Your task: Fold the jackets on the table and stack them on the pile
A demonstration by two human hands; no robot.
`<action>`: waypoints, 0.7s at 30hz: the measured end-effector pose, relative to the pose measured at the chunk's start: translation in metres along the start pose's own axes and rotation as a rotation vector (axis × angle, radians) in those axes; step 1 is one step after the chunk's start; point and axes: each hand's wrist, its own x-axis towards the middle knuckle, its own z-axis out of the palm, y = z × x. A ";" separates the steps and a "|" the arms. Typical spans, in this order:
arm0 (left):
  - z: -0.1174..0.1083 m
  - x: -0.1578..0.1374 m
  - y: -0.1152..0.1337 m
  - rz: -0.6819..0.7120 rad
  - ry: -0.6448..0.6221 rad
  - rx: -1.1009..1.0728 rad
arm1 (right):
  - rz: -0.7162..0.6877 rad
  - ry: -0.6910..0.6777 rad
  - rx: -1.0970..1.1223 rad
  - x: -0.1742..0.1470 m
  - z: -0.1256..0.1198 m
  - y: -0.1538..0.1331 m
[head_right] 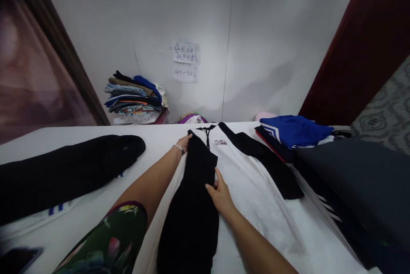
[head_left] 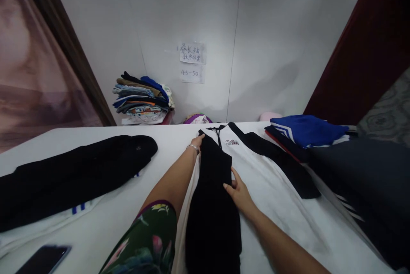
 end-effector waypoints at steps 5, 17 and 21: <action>0.020 0.027 0.012 0.123 -0.032 0.027 | -0.122 -0.008 -0.073 -0.009 -0.003 0.001; 0.003 0.038 -0.009 0.088 0.027 0.134 | -0.227 -0.226 -0.301 -0.013 -0.008 -0.004; -0.001 0.032 -0.005 0.100 0.069 0.219 | -0.255 -0.193 -0.340 -0.014 -0.008 -0.005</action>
